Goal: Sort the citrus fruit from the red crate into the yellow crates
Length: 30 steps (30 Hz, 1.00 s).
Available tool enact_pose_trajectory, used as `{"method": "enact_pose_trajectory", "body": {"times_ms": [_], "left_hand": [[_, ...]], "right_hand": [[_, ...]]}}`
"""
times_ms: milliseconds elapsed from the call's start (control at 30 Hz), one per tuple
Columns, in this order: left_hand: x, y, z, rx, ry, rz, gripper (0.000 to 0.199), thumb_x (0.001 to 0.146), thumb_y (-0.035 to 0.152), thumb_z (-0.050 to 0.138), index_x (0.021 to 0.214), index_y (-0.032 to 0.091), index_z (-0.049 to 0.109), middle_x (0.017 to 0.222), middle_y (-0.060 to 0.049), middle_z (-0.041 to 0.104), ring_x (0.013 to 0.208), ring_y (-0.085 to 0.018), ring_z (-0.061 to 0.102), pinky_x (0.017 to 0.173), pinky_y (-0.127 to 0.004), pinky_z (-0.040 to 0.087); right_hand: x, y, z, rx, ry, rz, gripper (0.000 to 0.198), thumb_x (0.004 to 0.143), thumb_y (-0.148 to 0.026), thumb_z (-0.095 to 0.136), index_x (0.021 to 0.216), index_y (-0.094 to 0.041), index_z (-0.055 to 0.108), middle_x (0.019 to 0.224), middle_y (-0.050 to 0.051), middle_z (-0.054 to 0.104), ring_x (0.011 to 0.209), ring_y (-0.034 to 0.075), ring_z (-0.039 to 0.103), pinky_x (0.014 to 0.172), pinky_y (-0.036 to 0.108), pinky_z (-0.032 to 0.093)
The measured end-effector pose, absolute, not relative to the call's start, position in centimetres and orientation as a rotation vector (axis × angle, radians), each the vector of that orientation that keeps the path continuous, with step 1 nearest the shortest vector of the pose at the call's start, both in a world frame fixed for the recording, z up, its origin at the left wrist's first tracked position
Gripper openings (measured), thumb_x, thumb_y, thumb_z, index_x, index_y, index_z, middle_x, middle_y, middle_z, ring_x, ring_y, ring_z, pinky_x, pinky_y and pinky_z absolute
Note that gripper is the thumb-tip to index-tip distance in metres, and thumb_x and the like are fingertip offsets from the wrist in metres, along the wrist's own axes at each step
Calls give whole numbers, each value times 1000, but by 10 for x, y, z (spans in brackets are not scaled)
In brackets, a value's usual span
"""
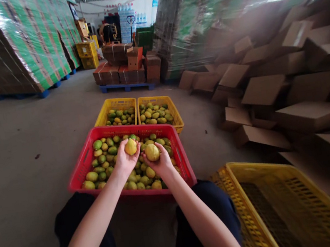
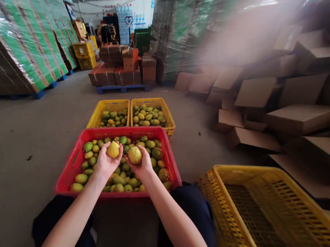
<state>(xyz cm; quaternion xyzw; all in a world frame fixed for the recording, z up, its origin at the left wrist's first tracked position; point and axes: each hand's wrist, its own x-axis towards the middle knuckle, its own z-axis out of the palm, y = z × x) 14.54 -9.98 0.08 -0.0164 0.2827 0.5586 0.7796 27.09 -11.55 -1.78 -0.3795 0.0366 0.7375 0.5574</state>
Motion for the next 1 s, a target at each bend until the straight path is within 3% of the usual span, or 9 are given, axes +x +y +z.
{"method": "enact_pose_trajectory", "body": {"times_ms": [100, 200, 467, 667, 1000], "left_hand": [[144, -100, 2, 0, 570, 1110, 22, 89, 23, 46, 97, 8, 59, 80, -11, 67, 72, -15, 66, 59, -21, 57], [144, -101, -2, 71, 579, 1026, 32, 93, 33, 40, 97, 8, 60, 80, -12, 67, 61, -13, 63, 51, -21, 55], [148, -101, -4, 197, 640, 949, 56, 94, 51, 25, 79, 10, 61, 58, -6, 59, 41, -10, 48, 40, -22, 45], [150, -105, 0, 281, 657, 934, 49, 95, 47, 30, 75, 12, 58, 62, -4, 57, 44, -9, 48, 44, -21, 46], [150, -103, -4, 392, 659, 920, 40, 94, 42, 36, 78, 12, 57, 66, -4, 60, 44, -9, 49, 44, -21, 45]], "right_hand": [[274, -115, -14, -886, 49, 1743, 21, 83, -34, 48, 84, -16, 57, 58, 6, 66, 58, 18, 65, 49, 25, 54], [276, -116, -10, -879, 45, 1726, 20, 83, -34, 46, 83, -18, 57, 59, 4, 66, 56, 17, 64, 47, 24, 53], [278, -120, -10, -931, 31, 1784, 34, 85, -41, 39, 83, -14, 59, 56, 6, 64, 43, 14, 56, 36, 21, 44], [280, -121, -8, -905, 6, 1798, 34, 87, -40, 38, 81, -14, 58, 52, 5, 63, 37, 12, 51, 31, 17, 38], [285, -120, -9, -862, -97, 1809, 29, 89, -38, 40, 80, -16, 57, 52, 3, 64, 36, 12, 52, 32, 18, 41]]}}
